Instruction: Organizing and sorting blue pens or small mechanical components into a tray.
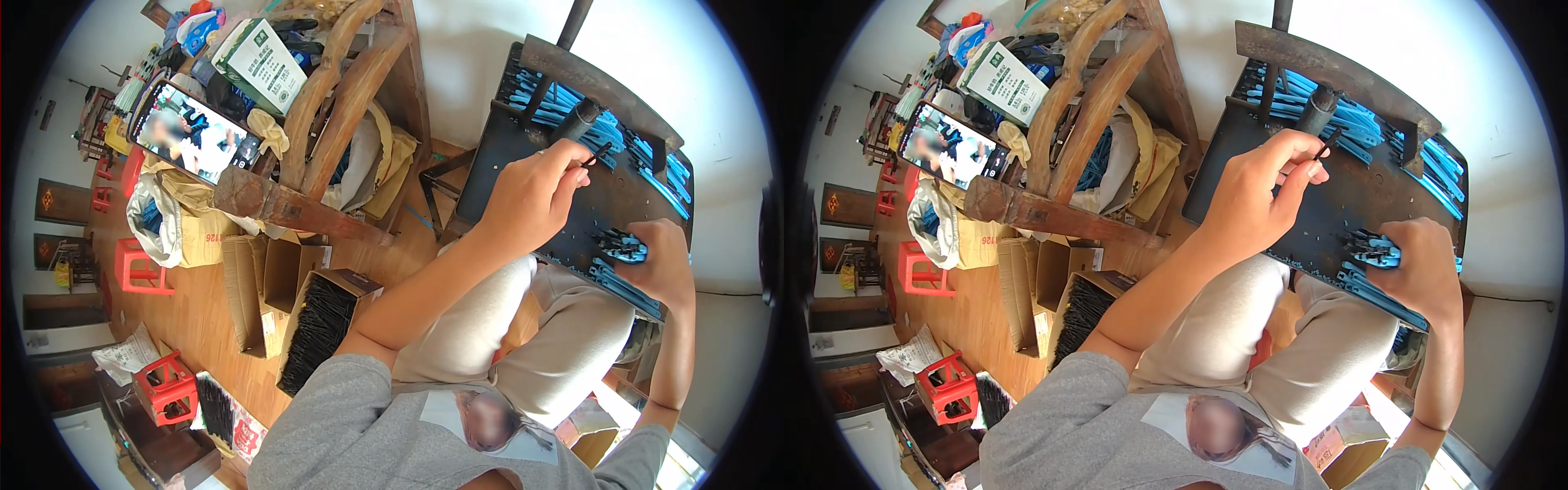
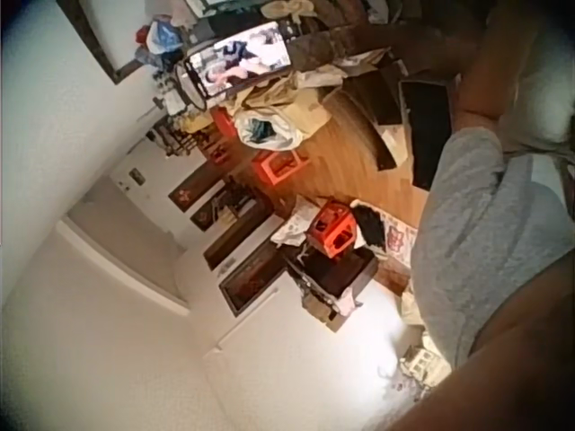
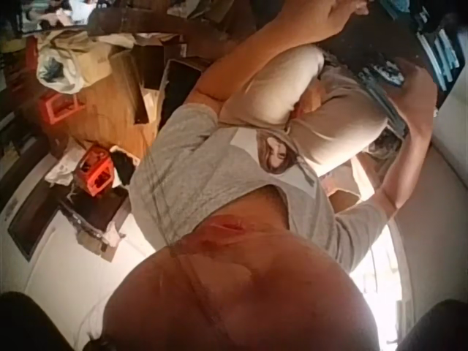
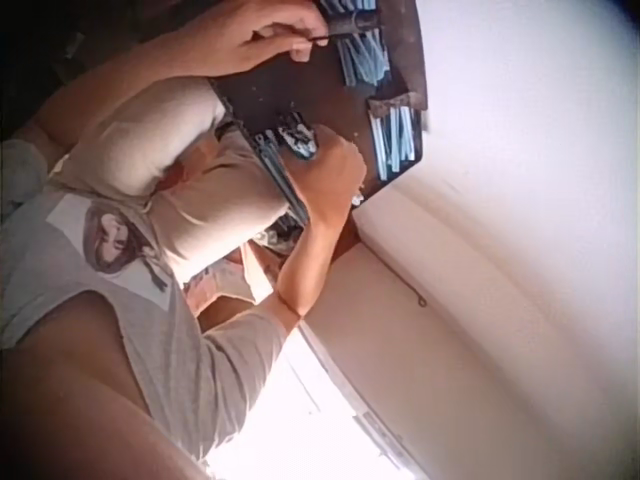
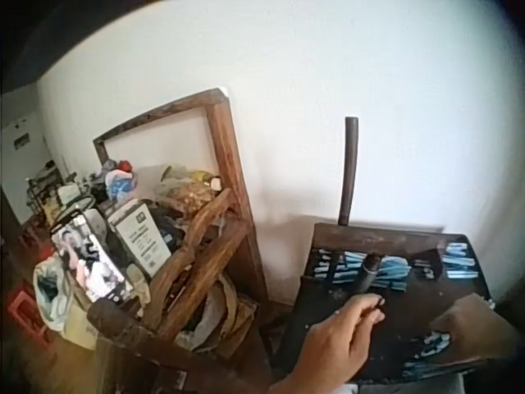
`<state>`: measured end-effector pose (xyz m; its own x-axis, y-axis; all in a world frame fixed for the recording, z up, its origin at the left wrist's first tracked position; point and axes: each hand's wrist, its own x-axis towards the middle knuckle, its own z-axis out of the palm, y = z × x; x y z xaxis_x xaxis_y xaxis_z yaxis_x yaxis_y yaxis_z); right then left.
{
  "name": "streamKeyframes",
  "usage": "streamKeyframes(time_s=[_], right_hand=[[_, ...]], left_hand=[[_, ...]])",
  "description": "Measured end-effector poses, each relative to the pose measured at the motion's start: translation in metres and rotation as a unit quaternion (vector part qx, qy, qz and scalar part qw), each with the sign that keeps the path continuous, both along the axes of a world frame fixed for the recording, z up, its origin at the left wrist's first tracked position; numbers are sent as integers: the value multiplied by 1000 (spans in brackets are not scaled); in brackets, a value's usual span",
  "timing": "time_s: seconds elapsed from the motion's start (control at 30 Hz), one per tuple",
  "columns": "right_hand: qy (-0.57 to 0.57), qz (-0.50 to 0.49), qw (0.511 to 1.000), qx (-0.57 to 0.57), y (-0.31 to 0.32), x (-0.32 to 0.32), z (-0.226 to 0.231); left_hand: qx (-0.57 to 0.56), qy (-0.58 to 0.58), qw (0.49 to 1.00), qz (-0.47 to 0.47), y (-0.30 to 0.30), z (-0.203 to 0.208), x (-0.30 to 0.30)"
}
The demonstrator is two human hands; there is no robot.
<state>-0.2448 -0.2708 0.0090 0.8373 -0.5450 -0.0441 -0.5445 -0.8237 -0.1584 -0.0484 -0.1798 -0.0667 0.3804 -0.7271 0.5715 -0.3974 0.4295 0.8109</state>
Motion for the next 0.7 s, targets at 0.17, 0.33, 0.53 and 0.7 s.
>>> streamKeyframes(time_s=[0.17, 0.33, 0.53, 0.7], right_hand=[[-113, -33, 992, 38, 6, -3, 5], [-207, -34, 978, 12, 17, -4, 8], [-248, -26, 968, 22, 22, -5, 7], [-290, -42, 955, 38, 25, -2, 8]], left_hand=[[-25, 72, 996, -43, 1, 5, -6], [-5, 105, 988, -114, 3, 11, -26], [2, 234, 950, -208, 4, 10, -28], [3, 216, 951, -222, 4, 10, -33]])
